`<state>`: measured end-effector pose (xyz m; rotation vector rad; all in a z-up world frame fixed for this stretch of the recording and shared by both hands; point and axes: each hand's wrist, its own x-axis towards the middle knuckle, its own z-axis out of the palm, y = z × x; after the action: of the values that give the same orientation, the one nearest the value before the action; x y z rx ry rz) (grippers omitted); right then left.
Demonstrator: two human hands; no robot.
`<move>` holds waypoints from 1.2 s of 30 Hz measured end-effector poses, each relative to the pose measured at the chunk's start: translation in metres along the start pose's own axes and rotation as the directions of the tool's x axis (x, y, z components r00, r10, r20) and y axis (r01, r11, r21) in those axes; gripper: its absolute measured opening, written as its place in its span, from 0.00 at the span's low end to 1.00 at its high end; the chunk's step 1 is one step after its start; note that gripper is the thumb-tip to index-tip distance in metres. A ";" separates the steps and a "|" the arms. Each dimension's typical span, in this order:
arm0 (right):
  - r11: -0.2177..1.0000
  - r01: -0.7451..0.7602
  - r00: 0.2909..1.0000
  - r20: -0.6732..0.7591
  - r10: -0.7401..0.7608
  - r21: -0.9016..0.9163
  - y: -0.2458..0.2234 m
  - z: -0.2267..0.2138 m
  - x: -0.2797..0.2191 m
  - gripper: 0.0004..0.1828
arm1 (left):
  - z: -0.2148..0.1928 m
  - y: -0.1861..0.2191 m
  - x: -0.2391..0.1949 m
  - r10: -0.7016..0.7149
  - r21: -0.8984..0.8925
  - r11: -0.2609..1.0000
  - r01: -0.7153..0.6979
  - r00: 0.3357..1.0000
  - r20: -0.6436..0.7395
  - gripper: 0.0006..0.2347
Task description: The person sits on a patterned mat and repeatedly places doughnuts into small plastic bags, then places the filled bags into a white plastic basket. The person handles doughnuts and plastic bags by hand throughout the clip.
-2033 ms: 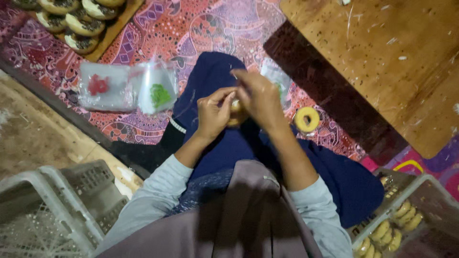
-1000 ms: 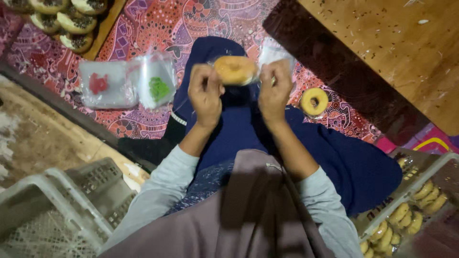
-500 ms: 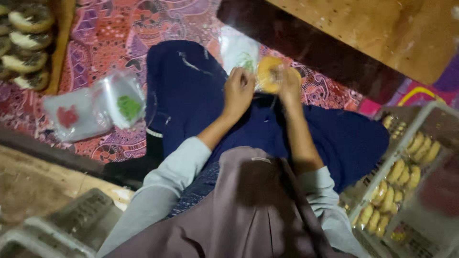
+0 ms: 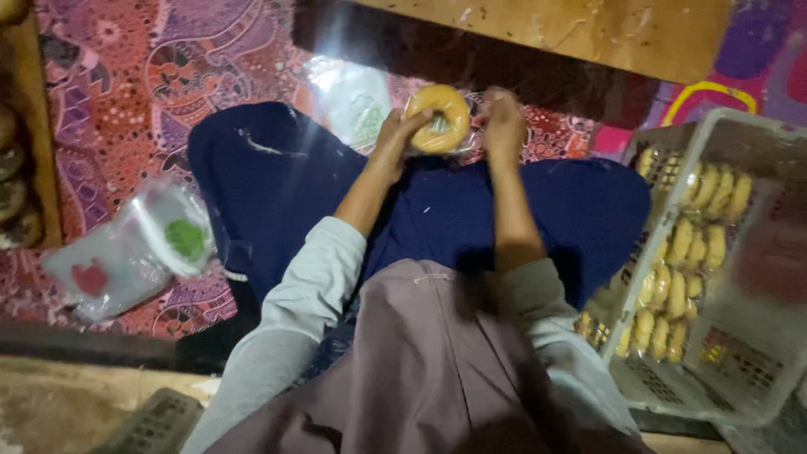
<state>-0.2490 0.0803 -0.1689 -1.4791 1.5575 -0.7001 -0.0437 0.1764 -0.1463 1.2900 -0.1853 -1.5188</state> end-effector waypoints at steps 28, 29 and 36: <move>0.852 0.511 0.774 0.372 -0.513 0.112 -0.132 0.076 -0.009 0.14 | -0.019 0.115 -0.067 0.843 0.631 0.208 -0.747 0.464 0.271 0.29; 0.779 0.610 0.726 0.291 -0.623 0.145 -0.138 0.066 -0.014 0.12 | -0.016 0.122 -0.063 0.817 0.609 0.314 -0.728 0.534 0.218 0.27; 0.701 0.712 0.699 0.106 -0.707 -0.024 -0.219 -0.017 -0.084 0.14 | 0.021 0.128 -0.065 0.879 0.642 0.239 -0.728 0.444 0.176 0.13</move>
<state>-0.1596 0.1284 0.0431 -2.1599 0.8954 -1.0031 0.0063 0.1640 -0.0107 1.4905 -1.1644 -0.3115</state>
